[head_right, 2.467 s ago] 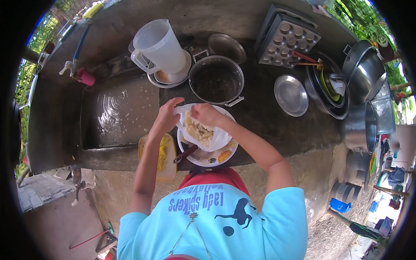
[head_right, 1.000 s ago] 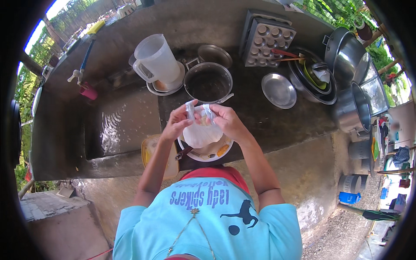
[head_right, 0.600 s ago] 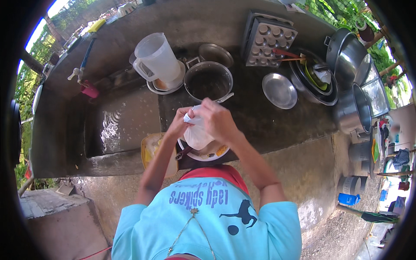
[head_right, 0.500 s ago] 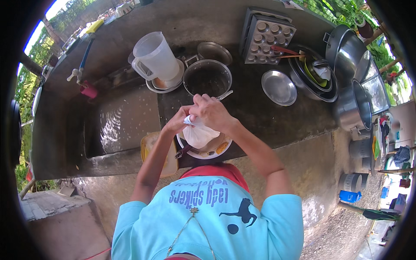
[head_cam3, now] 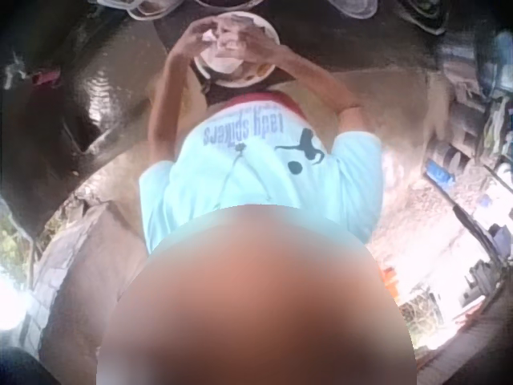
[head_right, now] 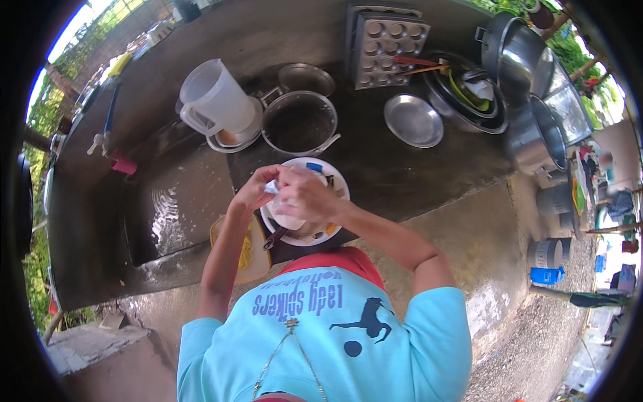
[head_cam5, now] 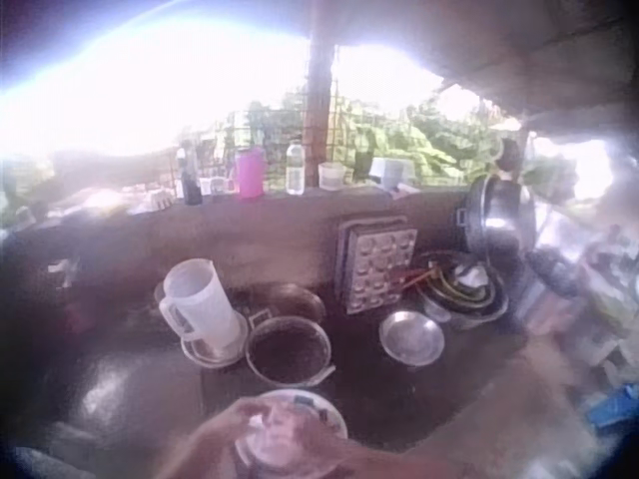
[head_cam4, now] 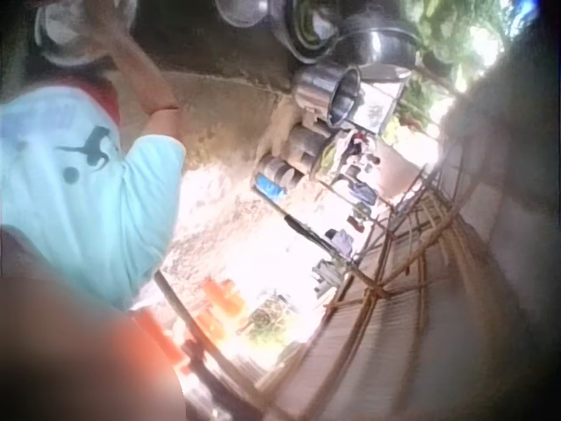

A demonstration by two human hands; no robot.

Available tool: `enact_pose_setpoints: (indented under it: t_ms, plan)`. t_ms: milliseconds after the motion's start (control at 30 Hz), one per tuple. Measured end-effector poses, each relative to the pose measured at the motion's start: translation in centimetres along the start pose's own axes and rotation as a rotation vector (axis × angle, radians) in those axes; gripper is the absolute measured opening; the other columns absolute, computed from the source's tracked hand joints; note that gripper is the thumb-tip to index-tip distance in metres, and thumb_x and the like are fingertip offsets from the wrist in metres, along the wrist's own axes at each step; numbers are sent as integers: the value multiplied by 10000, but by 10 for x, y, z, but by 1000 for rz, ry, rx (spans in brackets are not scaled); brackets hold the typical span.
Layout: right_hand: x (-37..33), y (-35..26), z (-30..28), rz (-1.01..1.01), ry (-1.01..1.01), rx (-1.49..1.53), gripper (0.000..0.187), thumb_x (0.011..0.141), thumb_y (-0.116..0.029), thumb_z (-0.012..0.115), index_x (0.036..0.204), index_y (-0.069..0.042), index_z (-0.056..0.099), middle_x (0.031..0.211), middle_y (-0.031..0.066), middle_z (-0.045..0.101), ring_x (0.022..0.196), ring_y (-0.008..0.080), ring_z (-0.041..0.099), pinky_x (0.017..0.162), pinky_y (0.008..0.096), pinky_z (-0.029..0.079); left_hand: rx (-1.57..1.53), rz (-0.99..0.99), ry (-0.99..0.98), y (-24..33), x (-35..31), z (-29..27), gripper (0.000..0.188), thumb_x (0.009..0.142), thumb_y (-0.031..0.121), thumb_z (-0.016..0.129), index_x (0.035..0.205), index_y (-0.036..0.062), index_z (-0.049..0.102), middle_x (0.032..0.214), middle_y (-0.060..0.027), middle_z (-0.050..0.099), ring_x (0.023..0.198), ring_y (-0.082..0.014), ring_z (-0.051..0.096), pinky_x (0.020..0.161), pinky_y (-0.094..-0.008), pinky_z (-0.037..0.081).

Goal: The person transfers food scraps from a plate into a pot, then rinses the plate and a metal bowl under running water at an outdoor sink. The person scrubs the pot with a sponge and rinses it thoroughly.

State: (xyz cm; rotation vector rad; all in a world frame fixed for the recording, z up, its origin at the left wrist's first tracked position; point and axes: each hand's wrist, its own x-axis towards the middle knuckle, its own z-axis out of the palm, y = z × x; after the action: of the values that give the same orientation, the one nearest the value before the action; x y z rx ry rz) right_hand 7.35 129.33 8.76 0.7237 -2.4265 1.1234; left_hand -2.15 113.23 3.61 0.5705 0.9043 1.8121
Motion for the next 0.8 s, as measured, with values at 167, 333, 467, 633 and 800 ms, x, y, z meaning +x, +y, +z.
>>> enact_pose_setpoints:
  t_ms: [167,333,467,633,800]
  plan:
    - [-2,61,21,620,195,1008,151,781,-92,615,920,-40,642,922,32,609,871,124,563,756,273,447,695,-31,-33,13,2,7,282,615,-97,579,881,-6,592,808,-31,599,757,-98,575,693,-244,458]
    - [1,102,26,499,-525,774,261,723,27,614,980,-16,627,939,25,629,916,98,552,806,273,448,1527,340,355,5,6,29,283,585,-85,560,829,59,546,811,-98,586,713,-295,597,611,-373,477]
    - [-5,99,28,485,-412,792,275,730,38,623,1001,-6,625,922,24,630,885,77,552,776,258,456,1552,328,581,-3,5,29,305,588,-74,574,855,71,549,810,-95,531,704,-294,586,602,-381,477]
    - [-9,81,44,692,-15,741,158,760,-6,614,916,-8,641,821,41,637,762,79,567,683,234,458,1468,485,476,-1,-7,22,331,555,-92,595,830,91,590,812,-81,519,743,-279,568,630,-371,467]
    - [-9,81,51,599,288,82,69,740,-104,635,771,-51,667,677,108,625,616,179,609,582,288,463,1541,595,271,-5,-29,20,290,480,-66,652,681,142,638,828,-20,510,837,-239,475,754,-353,423]
